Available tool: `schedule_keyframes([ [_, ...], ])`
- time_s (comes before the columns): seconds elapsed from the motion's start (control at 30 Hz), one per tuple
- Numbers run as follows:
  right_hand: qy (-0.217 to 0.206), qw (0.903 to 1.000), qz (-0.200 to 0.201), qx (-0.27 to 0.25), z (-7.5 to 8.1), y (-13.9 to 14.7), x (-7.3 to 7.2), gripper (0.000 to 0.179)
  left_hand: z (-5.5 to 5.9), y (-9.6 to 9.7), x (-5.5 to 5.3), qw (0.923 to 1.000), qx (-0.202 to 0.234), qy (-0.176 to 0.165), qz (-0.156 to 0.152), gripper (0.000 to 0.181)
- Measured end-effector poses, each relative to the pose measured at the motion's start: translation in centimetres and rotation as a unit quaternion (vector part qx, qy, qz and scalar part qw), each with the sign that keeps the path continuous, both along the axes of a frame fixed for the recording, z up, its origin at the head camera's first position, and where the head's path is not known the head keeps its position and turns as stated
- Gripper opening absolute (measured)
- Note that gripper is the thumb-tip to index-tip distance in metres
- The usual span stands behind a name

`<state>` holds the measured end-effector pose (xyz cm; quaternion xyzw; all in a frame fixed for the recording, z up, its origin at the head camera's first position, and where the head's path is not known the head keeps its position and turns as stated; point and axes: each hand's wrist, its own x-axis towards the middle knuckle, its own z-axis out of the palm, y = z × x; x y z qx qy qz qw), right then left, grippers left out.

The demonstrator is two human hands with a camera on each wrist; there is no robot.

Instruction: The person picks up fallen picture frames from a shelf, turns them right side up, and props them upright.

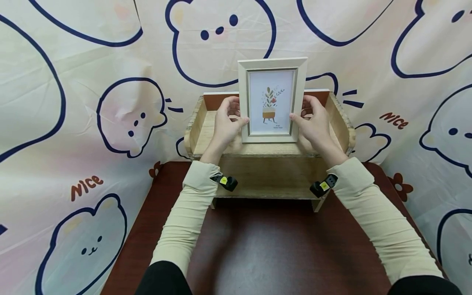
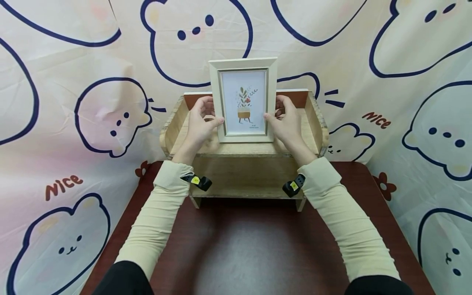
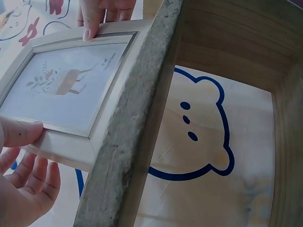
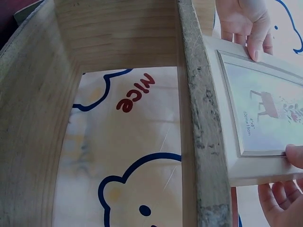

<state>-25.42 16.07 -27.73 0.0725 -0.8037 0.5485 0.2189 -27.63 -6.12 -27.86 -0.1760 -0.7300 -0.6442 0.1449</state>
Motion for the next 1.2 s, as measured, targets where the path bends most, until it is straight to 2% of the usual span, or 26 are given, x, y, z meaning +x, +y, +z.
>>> schedule_keyframes([
  [0.17,0.003,1.0000,-0.006,-0.002,0.0,0.0,0.1,0.046,1.0,0.1,1.4,1.0000,-0.002,0.006,0.000,0.047],
  [0.27,0.004,0.9999,-0.009,-0.001,0.0,0.0,0.1,0.047,1.4,0.2,1.8,0.9999,-0.008,0.012,0.001,0.046],
  [0.53,0.005,0.9999,-0.015,-0.004,0.0,0.0,-0.1,0.047,-0.2,0.0,-0.1,0.9996,-0.004,0.023,0.013,0.042],
  [0.77,0.016,0.9998,-0.010,-0.002,-0.1,0.2,0.0,0.042,-0.3,-0.2,-0.2,0.9995,-0.007,0.027,0.014,0.040],
  [0.83,0.026,0.9996,-0.008,-0.003,-0.1,0.3,0.1,0.038,-0.2,-0.2,0.0,0.9996,-0.004,0.024,0.011,0.039],
  [1.07,0.033,0.9994,-0.007,-0.007,-0.2,0.5,0.3,0.035,1.7,-0.1,2.5,0.9994,-0.013,0.030,0.011,0.033],
  [1.2,0.033,0.9994,-0.006,-0.001,-0.1,0.5,0.4,0.034,1.8,-0.1,2.7,0.9994,-0.014,0.032,0.008,0.032],
])
